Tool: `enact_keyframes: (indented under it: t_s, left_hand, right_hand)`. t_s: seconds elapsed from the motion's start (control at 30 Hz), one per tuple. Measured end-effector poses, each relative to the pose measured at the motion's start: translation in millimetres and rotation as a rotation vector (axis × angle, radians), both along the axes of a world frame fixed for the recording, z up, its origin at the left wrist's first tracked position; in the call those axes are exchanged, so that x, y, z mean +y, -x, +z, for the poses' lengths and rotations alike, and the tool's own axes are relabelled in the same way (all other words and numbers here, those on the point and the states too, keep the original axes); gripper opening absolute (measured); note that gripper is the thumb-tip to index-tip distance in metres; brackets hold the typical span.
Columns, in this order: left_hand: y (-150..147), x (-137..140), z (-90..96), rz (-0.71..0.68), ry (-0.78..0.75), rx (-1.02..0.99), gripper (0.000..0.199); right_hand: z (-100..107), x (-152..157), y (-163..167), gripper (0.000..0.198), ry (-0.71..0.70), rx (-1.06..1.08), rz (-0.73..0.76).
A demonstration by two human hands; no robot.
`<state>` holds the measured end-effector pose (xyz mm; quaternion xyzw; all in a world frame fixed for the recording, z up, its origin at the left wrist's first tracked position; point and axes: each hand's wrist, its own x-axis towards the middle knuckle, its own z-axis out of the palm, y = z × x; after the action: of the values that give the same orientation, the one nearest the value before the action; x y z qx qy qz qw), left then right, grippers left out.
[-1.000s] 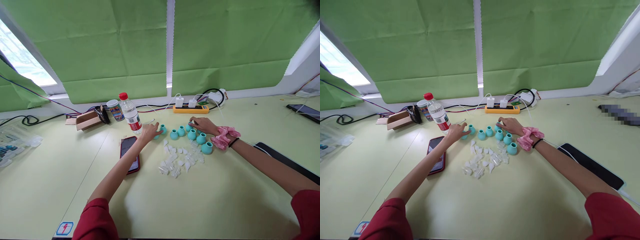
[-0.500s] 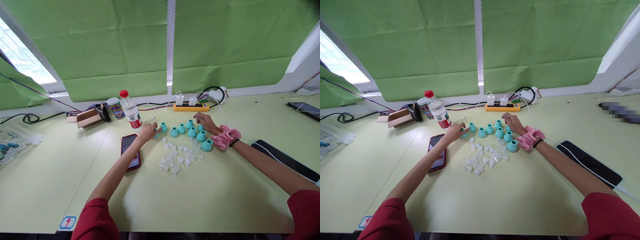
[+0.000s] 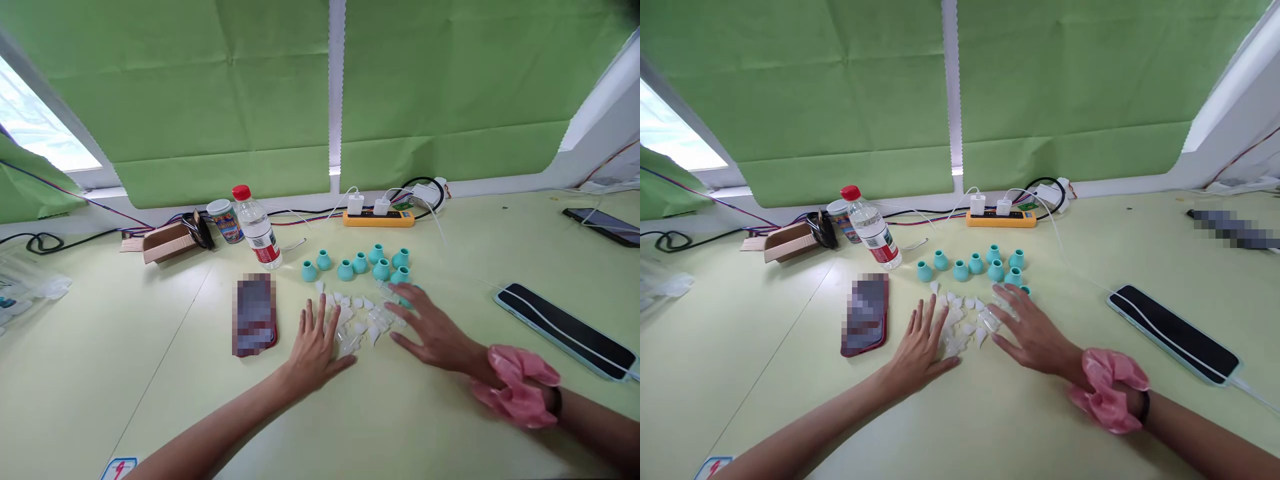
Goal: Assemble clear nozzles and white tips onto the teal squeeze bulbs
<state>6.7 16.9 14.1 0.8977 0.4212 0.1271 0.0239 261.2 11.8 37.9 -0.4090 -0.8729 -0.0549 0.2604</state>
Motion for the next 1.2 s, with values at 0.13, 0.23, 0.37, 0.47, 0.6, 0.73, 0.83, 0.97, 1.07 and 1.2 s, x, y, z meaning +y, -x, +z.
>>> enact_keyframes:
  t_s: [0.13,0.23,0.37,0.47,0.6,0.73,0.83,0.97,1.07,1.2]
  left_hand:
    - [-15.0,23.4,-8.8,-0.016,0.024,-0.056,0.071]
    - [-23.6,35.9,-10.3,0.007,0.01,-0.072,0.068]
    - [-25.2,43.3,-12.1,0.026,-0.021,-0.069,0.06]
    - [-22.2,45.5,-11.5,0.028,-0.034,-0.088,0.05]
    - [-16.0,40.8,-8.8,-0.05,-0.029,-0.088,0.051]
    - [-11.0,34.6,-9.6,-0.114,-0.001,-0.066,0.045]
    - [-10.4,34.4,-12.8,-0.098,-0.013,-0.076,0.038]
    - [-10.7,36.6,-14.8,-0.017,-0.116,-0.06,0.028]
    - [-9.5,37.7,-14.2,0.064,-0.221,-0.043,0.025]
    - [-6.4,38.8,-12.2,0.093,-0.226,-0.023,0.033]
  right_hand:
    - [-34.3,-1.9,16.1,0.047,0.064,-0.119,-0.074]
    - [-43.2,4.1,23.4,0.049,0.111,-0.154,-0.068]
    - [-40.3,11.6,32.4,0.05,0.153,-0.118,-0.035]
    - [-38.0,22.8,40.0,0.05,0.158,-0.08,0.007]
    - [-39.0,42.9,47.7,0.042,0.116,-0.056,-0.009]
    - [-40.6,52.4,48.2,0.033,0.002,-0.05,-0.019]
    - [-42.0,50.9,46.3,0.029,-0.073,-0.034,0.09]
    - [-44.3,49.1,46.1,0.025,-0.051,0.008,0.136]
    - [-44.8,50.8,47.8,0.023,-0.053,0.016,-0.022]
    - [-44.0,52.6,49.9,0.028,-0.037,-0.025,-0.045]
